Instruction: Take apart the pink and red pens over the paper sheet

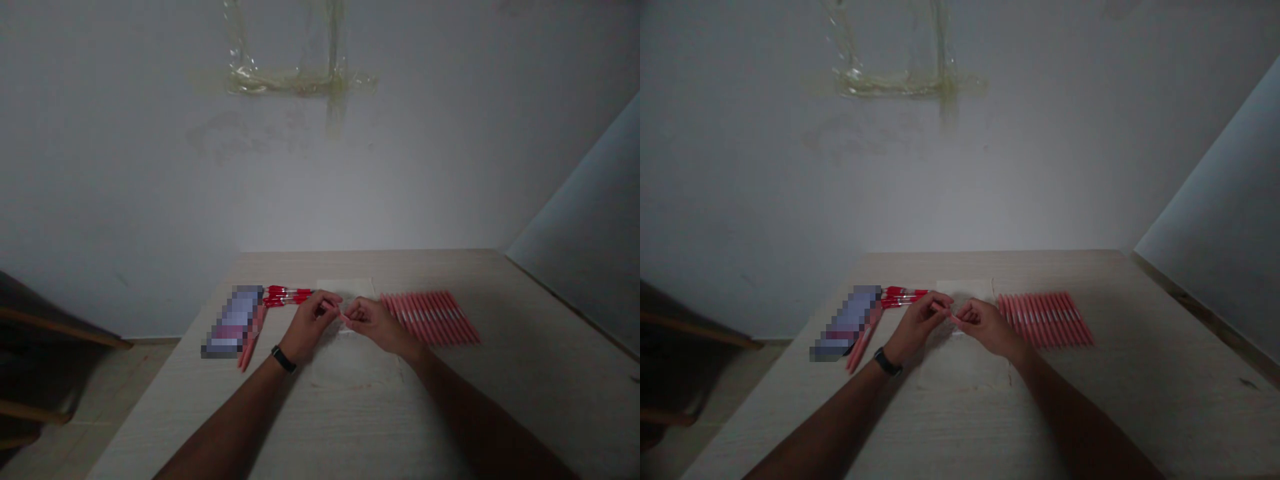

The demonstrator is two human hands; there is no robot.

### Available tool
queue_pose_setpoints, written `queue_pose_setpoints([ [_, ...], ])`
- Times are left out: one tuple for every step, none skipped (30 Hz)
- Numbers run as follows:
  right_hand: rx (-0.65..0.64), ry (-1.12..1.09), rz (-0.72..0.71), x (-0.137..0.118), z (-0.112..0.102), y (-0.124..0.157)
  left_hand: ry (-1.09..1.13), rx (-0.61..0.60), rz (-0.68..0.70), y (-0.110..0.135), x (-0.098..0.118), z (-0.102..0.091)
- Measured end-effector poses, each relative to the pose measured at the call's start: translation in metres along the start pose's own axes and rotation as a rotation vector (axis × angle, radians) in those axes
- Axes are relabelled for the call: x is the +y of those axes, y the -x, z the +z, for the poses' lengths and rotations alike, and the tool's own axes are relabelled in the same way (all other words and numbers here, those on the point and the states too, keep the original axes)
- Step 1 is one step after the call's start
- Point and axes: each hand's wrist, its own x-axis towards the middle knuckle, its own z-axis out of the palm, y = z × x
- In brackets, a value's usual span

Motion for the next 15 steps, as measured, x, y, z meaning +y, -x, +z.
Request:
queue_pose_setpoints([
  [0.004,0.006,-0.006,0.000,-0.001,0.000,-0.018,-0.001,0.005,0.000,0.001,-0.001],
  [0.013,0.015,-0.013,-0.001,-0.003,0.000,-0.040,0.002,0.007,0.000,0.001,-0.001],
  [0.026,0.028,-0.018,-0.001,-0.005,0.000,-0.065,0.006,0.005,0.000,0.002,-0.002],
  [0.042,0.040,-0.022,-0.001,-0.007,0.000,-0.090,0.009,0.001,0.000,0.003,-0.002],
  [0.058,0.052,-0.025,-0.001,-0.010,0.000,-0.114,0.010,-0.003,0.000,0.003,-0.003],
  [0.072,0.067,-0.030,-0.002,-0.012,0.000,-0.138,0.004,-0.003,0.000,0.003,-0.003],
  [0.086,0.085,-0.039,-0.002,-0.015,0.000,-0.165,-0.009,0.002,0.000,0.002,-0.003],
  [0.098,0.108,-0.048,-0.002,-0.017,0.000,-0.197,-0.028,0.011,0.000,0.002,-0.003],
  [0.107,0.135,-0.058,-0.003,-0.018,0.001,-0.235,-0.047,0.022,0.001,0.001,-0.003],
  [0.113,0.165,-0.067,-0.003,-0.020,0.001,-0.277,-0.067,0.034,0.001,0.001,-0.003],
  [0.114,0.197,-0.072,-0.004,-0.021,0.001,-0.319,-0.084,0.044,0.001,0.000,-0.002],
  [0.112,0.229,-0.076,-0.006,-0.021,0.002,-0.356,-0.098,0.055,0.002,-0.001,-0.002],
  [0.109,0.262,-0.078,-0.007,-0.022,0.002,-0.385,-0.109,0.066,0.002,-0.001,-0.002],
  [0.105,0.292,-0.078,-0.009,-0.022,0.003,-0.408,-0.117,0.079,0.002,-0.002,-0.002],
  [0.103,0.323,-0.079,-0.010,-0.022,0.003,-0.427,-0.121,0.093,0.002,-0.002,-0.002],
])
